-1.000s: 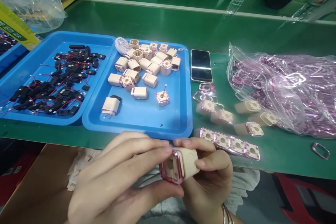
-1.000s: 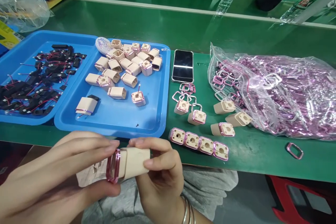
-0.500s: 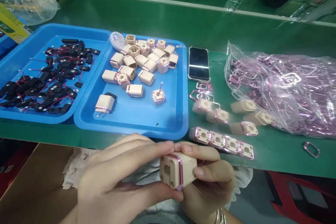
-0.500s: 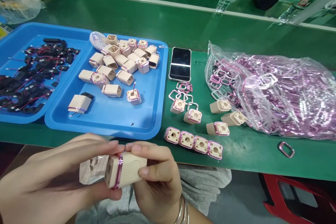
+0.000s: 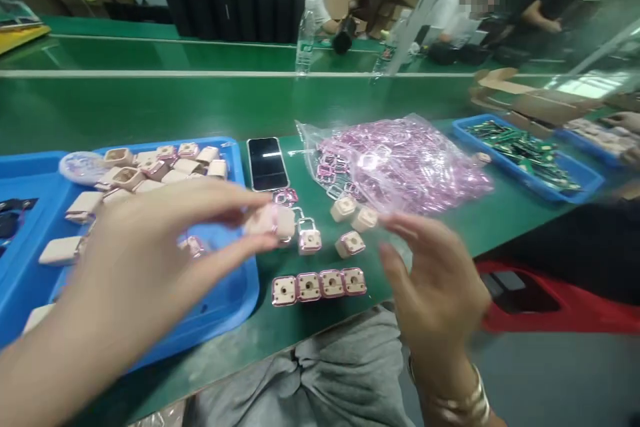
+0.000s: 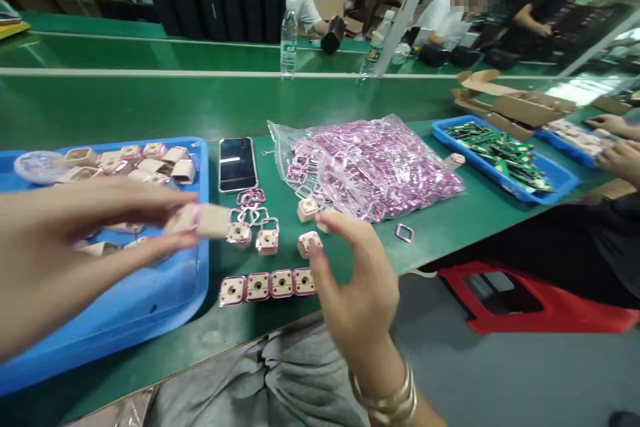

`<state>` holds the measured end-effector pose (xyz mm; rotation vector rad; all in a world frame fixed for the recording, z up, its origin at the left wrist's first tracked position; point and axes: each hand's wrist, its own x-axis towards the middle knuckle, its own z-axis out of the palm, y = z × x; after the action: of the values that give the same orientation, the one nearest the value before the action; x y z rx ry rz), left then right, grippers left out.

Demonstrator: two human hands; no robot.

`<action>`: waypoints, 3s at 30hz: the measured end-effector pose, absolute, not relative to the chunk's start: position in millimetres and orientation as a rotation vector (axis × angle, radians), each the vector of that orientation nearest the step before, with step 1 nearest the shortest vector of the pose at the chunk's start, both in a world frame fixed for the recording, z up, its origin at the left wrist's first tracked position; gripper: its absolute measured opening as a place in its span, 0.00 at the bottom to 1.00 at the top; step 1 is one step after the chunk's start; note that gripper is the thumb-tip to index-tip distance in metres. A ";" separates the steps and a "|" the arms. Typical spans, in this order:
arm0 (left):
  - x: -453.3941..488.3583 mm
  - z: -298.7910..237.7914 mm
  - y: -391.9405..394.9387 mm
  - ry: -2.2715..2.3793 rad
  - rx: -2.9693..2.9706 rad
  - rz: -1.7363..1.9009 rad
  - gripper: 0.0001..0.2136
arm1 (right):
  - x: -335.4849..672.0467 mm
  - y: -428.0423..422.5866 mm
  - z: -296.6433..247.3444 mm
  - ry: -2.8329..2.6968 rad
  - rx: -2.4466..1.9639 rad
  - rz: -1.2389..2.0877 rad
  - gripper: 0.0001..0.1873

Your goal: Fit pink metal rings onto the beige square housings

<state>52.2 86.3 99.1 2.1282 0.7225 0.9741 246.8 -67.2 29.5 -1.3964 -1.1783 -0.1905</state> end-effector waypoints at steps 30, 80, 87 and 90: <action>151.2 53.6 173.8 0.538 2.624 0.175 0.06 | 309.7 -12.8 22.6 -1.159 -1.505 -0.222 0.13; 28.0 52.6 22.6 0.729 1.846 0.825 0.19 | 187.6 -55.7 28.5 -0.828 -1.009 1.188 0.11; 23.9 57.0 18.8 0.736 1.973 0.852 0.19 | 183.9 -56.4 26.2 -0.786 -0.902 1.263 0.10; 23.6 61.0 17.9 0.738 2.078 0.845 0.17 | 181.6 -54.9 25.8 -0.715 -0.827 1.334 0.10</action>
<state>23.6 17.9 61.0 2.0779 0.7381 0.8451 181.6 -54.9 25.8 -0.8268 -0.7150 1.3337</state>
